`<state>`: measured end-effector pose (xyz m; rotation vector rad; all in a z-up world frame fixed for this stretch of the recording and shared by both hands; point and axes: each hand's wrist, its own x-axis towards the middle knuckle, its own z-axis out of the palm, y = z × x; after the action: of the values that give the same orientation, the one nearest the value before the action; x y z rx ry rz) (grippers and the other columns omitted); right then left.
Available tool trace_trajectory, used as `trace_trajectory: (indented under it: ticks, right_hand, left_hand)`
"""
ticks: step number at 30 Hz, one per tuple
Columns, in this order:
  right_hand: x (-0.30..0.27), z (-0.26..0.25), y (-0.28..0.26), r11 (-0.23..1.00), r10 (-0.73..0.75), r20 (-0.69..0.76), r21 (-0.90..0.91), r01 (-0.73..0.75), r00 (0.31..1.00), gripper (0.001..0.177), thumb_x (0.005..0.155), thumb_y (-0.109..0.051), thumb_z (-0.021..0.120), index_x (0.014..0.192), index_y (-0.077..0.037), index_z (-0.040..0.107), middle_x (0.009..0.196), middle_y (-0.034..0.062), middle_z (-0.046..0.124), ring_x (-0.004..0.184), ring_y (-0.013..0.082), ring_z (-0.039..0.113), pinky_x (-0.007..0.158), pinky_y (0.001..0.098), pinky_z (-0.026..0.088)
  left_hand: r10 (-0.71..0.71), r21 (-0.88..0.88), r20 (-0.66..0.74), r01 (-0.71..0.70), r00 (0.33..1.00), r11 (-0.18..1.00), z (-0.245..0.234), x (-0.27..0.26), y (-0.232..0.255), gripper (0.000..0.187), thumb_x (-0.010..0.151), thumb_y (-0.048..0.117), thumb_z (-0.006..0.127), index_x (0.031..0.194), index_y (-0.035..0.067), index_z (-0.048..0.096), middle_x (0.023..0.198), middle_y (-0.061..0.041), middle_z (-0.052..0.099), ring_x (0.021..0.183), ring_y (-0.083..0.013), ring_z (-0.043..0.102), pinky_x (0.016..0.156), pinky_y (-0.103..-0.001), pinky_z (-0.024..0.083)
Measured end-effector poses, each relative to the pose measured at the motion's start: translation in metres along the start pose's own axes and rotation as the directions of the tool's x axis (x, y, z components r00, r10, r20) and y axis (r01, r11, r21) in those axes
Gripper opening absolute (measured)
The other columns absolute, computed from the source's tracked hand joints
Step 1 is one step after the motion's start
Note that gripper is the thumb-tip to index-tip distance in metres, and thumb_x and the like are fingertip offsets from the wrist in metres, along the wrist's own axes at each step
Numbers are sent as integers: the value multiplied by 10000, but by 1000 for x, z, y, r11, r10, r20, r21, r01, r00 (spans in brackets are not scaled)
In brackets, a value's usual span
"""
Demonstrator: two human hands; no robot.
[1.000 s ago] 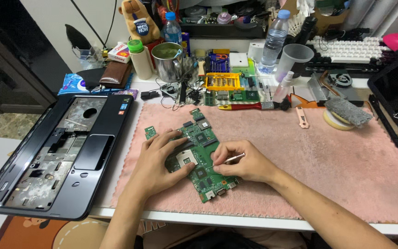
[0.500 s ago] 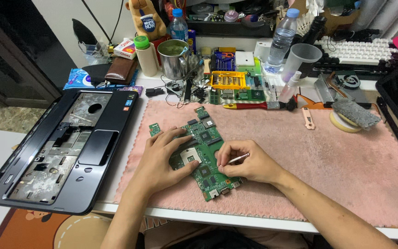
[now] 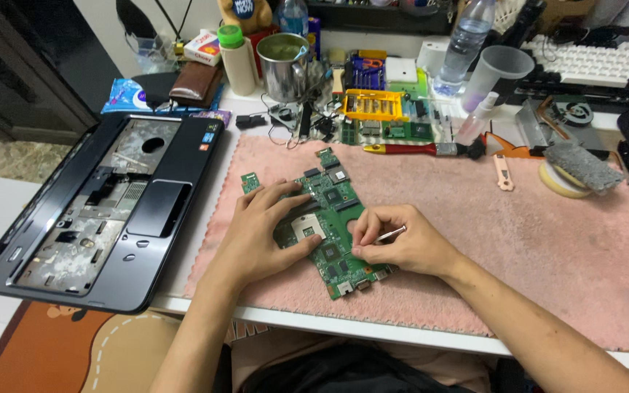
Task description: The person uses a small metal tool to carefully scrape or clean a specific area on a green laptop motherboard. The hands hold the board steady while the tool is applied to a small component near the center of the board.
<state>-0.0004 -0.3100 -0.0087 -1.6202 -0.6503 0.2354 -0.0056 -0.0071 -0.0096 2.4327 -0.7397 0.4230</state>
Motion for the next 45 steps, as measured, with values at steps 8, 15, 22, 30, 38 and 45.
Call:
trace_trajectory:
  ticks: [8, 15, 22, 30, 38, 45]
  right_hand:
    - [-2, 6, -7, 998, 54, 0, -37, -54, 999, 371, 902, 77, 903, 723, -112, 638, 894, 58, 764, 963, 182, 761, 784, 292, 598]
    - [-1, 6, -8, 995, 76, -16, -57, -77, 997, 331, 886, 75, 903, 742, -103, 664, 902, 68, 773, 978, 196, 785, 793, 303, 616]
    - [-1, 5, -6, 993, 55, -14, -108, -57, 998, 352, 898, 48, 913, 742, -116, 643, 916, 46, 776, 1037, 198, 805, 842, 296, 610]
    - [0, 5, -11, 990, 75, -16, -123, -76, 997, 296, 839, 85, 870, 737, -107, 669, 912, 59, 798, 1030, 196, 787, 827, 304, 614]
    - [-1, 4, -14, 989, 61, 1, -138, -60, 998, 295, 870, 59, 886, 740, -108, 680, 915, 57, 784, 1010, 207, 801, 971, 337, 651]
    - [-2, 4, -12, 991, 20, 21, -135, -16, 1000, 341, 919, 37, 899, 738, -107, 649, 918, 50, 755, 962, 179, 756, 875, 296, 601]
  left_hand:
    - [8, 0, -1, -8, 1000, 1000, 2, 0, -3, 699, 932, 611, 818, 1481, 181, 764, 1590, -97, 698, 1551, -302, 579, 1220, -545, 363]
    - [16, -4, -4, -16, 1000, 1000, 1, 1, -1, 708, 936, 611, 816, 1471, 150, 766, 1585, -98, 702, 1544, -309, 585, 1221, -552, 364]
    - [21, 6, -1, -21, 1000, 1000, 3, 0, -3, 711, 929, 615, 820, 1483, 174, 756, 1599, -102, 692, 1543, -321, 589, 1220, -567, 360]
    - [29, 6, -11, -29, 1000, 1000, 4, -1, -5, 701, 941, 611, 818, 1479, 166, 758, 1601, -108, 686, 1557, -332, 576, 1225, -562, 358]
    - [34, 1, -13, -34, 999, 999, 4, -1, -4, 710, 941, 605, 821, 1480, 149, 756, 1605, -120, 682, 1547, -343, 583, 1231, -563, 361]
    - [48, 1, -21, -48, 999, 999, 4, -1, -5, 707, 941, 590, 840, 1495, 162, 744, 1599, -119, 682, 1550, -351, 584, 1236, -566, 357]
